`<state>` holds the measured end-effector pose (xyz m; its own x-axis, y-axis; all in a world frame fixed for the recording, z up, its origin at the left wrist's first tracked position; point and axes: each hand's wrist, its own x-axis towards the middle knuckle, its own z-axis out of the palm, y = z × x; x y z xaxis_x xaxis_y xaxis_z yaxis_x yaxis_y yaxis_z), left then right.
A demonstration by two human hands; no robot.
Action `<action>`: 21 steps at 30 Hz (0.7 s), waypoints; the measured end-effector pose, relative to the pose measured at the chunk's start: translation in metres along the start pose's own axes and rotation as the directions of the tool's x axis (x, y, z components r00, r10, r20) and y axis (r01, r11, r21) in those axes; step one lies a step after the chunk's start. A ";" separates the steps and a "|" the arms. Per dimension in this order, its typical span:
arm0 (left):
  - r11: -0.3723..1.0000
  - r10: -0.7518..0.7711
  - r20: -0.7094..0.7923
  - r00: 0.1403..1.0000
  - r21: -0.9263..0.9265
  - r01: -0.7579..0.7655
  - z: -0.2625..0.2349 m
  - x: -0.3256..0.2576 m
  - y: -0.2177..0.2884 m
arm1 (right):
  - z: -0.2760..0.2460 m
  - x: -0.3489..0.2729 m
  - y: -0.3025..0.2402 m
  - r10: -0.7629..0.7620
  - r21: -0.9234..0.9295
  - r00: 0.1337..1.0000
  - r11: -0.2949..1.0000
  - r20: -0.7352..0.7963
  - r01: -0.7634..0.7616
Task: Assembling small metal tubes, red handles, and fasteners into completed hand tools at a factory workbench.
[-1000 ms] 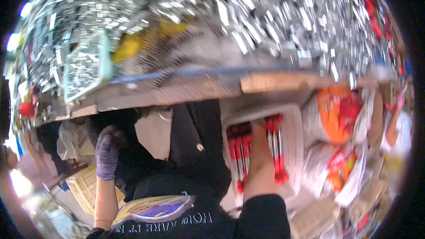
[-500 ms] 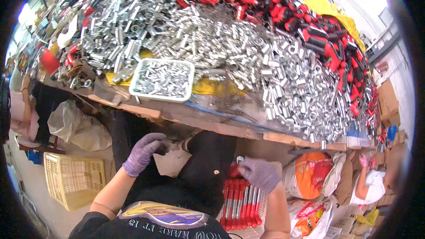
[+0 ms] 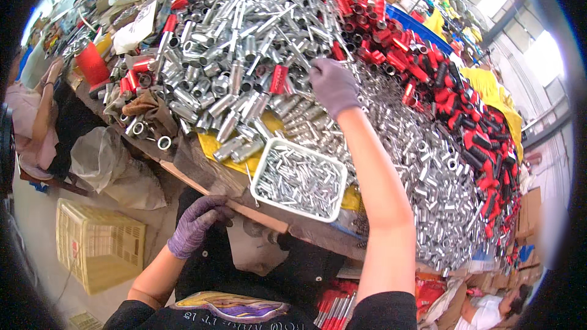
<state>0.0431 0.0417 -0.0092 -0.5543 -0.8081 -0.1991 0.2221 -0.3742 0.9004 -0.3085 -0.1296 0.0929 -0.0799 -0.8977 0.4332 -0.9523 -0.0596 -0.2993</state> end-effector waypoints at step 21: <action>0.978 -0.204 0.379 0.903 0.040 0.204 0.060 0.011 0.021 | -0.053 -0.155 -0.141 -0.717 -0.111 0.696 0.688 0.047 0.717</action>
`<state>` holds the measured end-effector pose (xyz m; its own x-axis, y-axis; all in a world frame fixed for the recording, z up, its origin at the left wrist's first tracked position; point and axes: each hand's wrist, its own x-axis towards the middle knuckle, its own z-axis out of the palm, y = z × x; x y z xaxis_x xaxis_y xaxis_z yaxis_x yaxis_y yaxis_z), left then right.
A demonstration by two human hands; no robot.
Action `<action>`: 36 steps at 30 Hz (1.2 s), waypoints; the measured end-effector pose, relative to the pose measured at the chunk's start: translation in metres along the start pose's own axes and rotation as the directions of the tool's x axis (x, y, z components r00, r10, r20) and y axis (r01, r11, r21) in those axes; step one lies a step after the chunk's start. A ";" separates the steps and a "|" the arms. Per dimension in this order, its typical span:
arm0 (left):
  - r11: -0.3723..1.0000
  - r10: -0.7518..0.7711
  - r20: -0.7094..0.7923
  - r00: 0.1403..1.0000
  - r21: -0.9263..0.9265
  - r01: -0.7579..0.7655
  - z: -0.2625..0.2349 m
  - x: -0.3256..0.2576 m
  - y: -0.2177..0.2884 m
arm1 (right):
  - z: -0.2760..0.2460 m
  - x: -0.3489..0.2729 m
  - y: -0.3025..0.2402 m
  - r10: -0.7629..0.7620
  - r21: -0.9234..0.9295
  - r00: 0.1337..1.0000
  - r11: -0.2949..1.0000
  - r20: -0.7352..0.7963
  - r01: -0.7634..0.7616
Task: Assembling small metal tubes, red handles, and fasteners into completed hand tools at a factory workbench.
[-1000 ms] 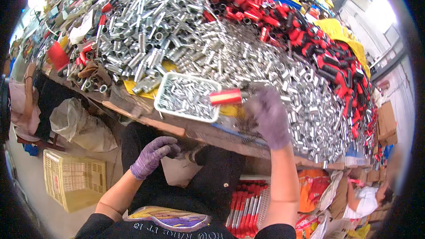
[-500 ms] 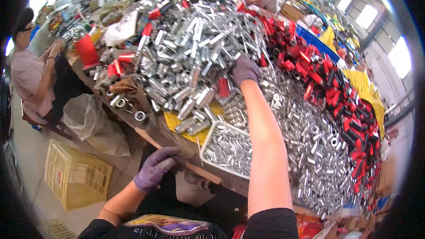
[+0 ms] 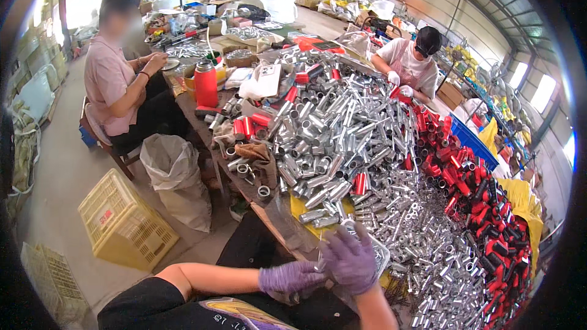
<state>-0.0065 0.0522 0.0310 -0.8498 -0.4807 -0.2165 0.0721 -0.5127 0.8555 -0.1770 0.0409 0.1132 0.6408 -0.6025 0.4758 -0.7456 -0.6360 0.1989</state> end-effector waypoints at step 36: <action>-0.048 0.743 0.292 0.602 0.921 -0.387 -0.016 0.051 0.094 | 0.019 -0.086 -0.107 0.758 0.825 0.360 -0.405 0.544 -0.395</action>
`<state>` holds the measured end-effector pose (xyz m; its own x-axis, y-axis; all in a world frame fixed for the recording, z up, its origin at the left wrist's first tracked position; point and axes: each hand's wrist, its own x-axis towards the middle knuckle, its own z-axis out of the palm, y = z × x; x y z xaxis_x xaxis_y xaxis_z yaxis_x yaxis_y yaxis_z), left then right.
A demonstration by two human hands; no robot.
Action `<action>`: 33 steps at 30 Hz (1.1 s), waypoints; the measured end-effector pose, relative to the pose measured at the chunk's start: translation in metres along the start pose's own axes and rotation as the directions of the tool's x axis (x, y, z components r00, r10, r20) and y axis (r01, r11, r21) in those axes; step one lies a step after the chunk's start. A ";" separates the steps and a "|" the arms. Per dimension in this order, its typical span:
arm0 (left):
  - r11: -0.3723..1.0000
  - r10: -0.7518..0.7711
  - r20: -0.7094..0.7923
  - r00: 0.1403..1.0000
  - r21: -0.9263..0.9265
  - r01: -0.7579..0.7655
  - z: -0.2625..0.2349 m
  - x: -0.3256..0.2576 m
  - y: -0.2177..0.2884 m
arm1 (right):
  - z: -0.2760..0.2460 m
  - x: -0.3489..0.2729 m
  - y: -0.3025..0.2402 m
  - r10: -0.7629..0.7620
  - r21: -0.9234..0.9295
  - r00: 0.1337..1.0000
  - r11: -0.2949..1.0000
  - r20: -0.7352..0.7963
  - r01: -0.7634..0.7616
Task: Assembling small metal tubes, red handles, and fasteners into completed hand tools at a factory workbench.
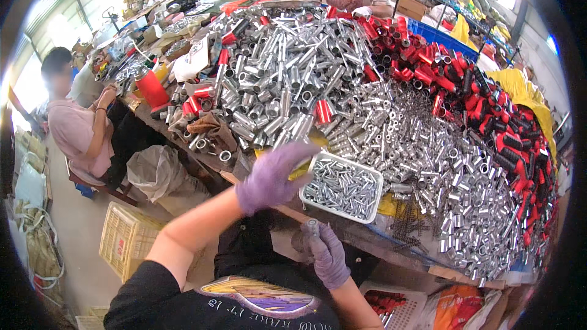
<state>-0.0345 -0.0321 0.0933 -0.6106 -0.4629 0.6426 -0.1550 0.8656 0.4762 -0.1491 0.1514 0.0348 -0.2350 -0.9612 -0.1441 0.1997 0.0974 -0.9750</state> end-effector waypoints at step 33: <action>0.912 0.037 0.361 0.932 -0.394 0.117 0.015 -0.044 0.048 | -0.028 0.004 -0.151 -0.252 -0.749 0.724 -0.409 0.642 0.521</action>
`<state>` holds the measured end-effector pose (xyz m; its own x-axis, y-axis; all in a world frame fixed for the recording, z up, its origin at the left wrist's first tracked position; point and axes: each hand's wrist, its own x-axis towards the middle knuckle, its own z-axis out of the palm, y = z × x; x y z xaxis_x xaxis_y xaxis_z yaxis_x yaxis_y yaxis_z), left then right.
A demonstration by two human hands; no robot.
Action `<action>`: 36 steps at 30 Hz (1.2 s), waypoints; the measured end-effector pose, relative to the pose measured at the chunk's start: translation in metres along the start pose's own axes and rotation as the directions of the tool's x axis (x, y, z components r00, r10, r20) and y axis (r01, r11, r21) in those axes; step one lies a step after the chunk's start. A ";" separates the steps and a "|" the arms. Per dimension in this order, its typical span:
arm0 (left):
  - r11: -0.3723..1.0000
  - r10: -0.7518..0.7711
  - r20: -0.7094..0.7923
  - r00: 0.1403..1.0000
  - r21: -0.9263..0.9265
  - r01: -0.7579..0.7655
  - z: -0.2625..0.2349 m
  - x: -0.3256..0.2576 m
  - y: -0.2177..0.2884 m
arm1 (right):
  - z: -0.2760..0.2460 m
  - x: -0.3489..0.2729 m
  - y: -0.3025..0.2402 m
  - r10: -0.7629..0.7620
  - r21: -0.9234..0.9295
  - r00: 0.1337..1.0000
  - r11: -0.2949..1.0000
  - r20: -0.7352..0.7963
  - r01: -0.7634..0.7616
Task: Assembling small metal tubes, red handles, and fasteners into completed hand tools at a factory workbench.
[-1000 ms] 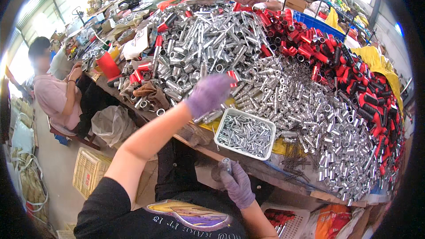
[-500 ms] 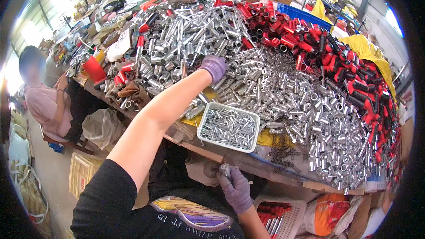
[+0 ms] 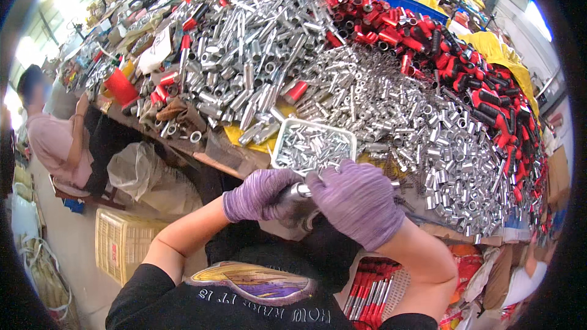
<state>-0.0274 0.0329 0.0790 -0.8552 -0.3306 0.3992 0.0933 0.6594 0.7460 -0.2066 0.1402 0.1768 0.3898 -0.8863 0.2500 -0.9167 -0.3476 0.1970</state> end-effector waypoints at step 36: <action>0.673 -0.559 0.213 0.801 -0.447 0.589 0.012 -0.044 0.000 | 0.097 -0.005 0.046 0.404 0.552 0.891 0.801 -0.208 -0.234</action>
<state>0.0042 0.0553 0.0555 -0.8460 -0.4897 -0.2110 -0.2130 -0.0523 0.9756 -0.2597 0.0990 0.0922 -0.0049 -0.8665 0.4992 -0.8736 -0.2392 -0.4238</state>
